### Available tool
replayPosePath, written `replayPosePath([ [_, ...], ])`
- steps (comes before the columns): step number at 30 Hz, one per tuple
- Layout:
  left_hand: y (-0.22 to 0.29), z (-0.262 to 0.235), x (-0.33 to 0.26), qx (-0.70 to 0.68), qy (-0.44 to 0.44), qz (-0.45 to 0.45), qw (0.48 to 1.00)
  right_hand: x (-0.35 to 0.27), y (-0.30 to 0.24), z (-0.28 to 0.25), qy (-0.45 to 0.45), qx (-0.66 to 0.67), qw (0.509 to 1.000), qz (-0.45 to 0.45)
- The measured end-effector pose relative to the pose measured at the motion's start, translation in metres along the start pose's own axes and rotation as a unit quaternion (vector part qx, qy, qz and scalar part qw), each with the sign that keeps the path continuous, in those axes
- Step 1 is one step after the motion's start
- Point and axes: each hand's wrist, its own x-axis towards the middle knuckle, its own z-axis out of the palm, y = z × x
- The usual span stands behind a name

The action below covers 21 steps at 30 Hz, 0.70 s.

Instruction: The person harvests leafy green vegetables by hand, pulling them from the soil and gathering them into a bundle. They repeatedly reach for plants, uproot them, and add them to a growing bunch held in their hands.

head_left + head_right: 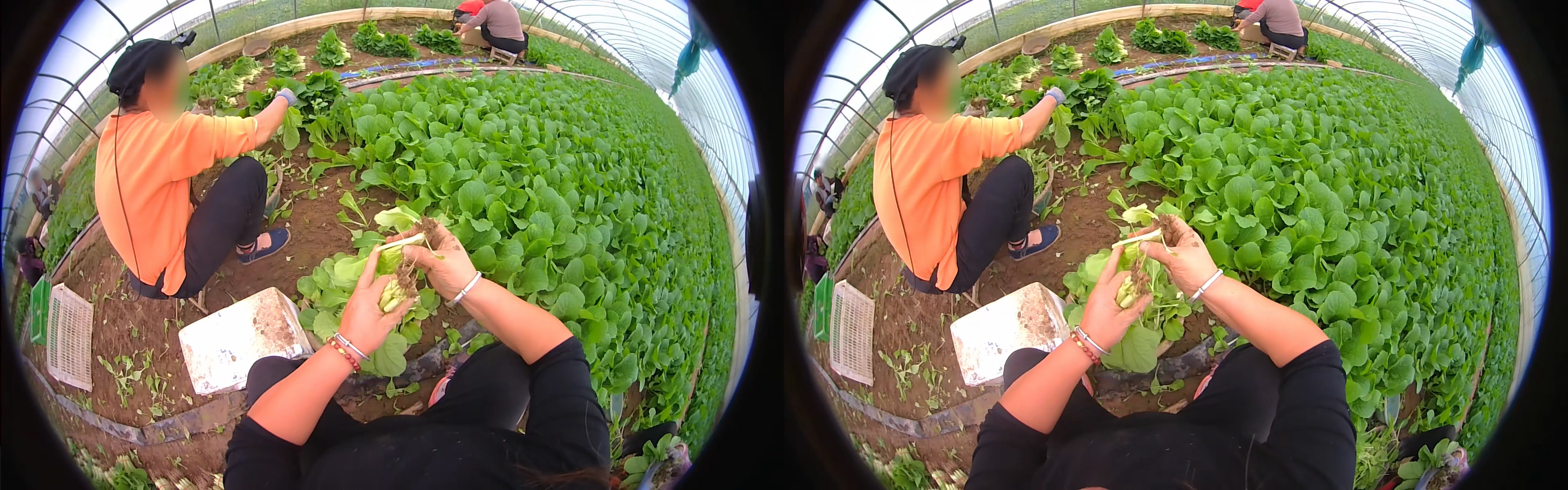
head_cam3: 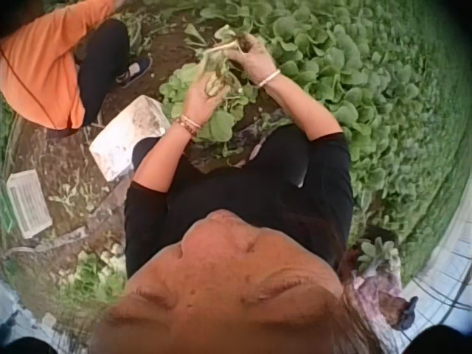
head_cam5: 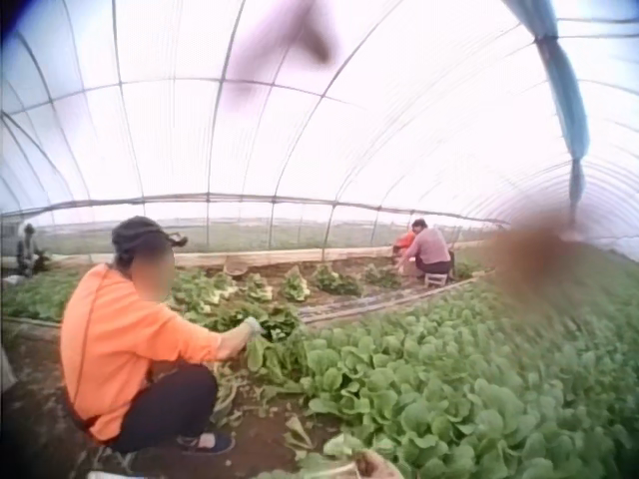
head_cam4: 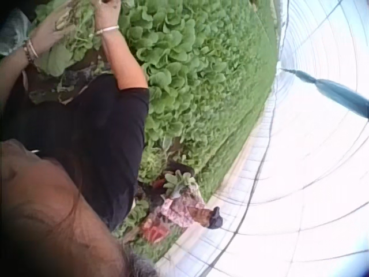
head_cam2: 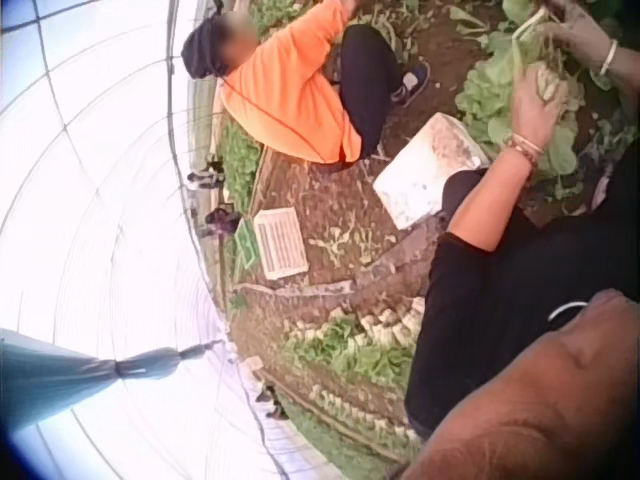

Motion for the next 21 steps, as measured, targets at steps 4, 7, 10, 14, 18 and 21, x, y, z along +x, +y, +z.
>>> replayPosePath([
  [4, 0.007, -0.013, -0.005, 0.116, 0.001, 0.009, 0.993, -0.009, 0.003, 0.010, 0.055, 0.091, 0.993, 0.057],
  [7, 0.003, -0.015, -0.009, 0.169, -0.012, 0.016, 0.985, -0.007, 0.011, 0.010, 0.103, 0.087, 0.991, -0.017],
  [10, -0.003, -0.013, -0.013, 0.170, -0.011, 0.023, 0.985, -0.007, 0.014, 0.005, 0.099, -0.026, 0.992, -0.073],
  [14, -0.007, -0.017, -0.013, 0.182, -0.027, -0.008, 0.983, 0.006, 0.024, -0.002, 0.154, -0.031, 0.970, -0.184],
  [18, -0.014, -0.016, -0.012, 0.114, 0.017, -0.028, 0.993, 0.021, 0.016, -0.035, 0.187, -0.097, 0.970, -0.118],
  [21, -0.020, -0.026, -0.010, -0.003, 0.042, -0.062, 0.997, 0.010, 0.055, -0.050, -0.048, -0.535, 0.835, 0.118],
])
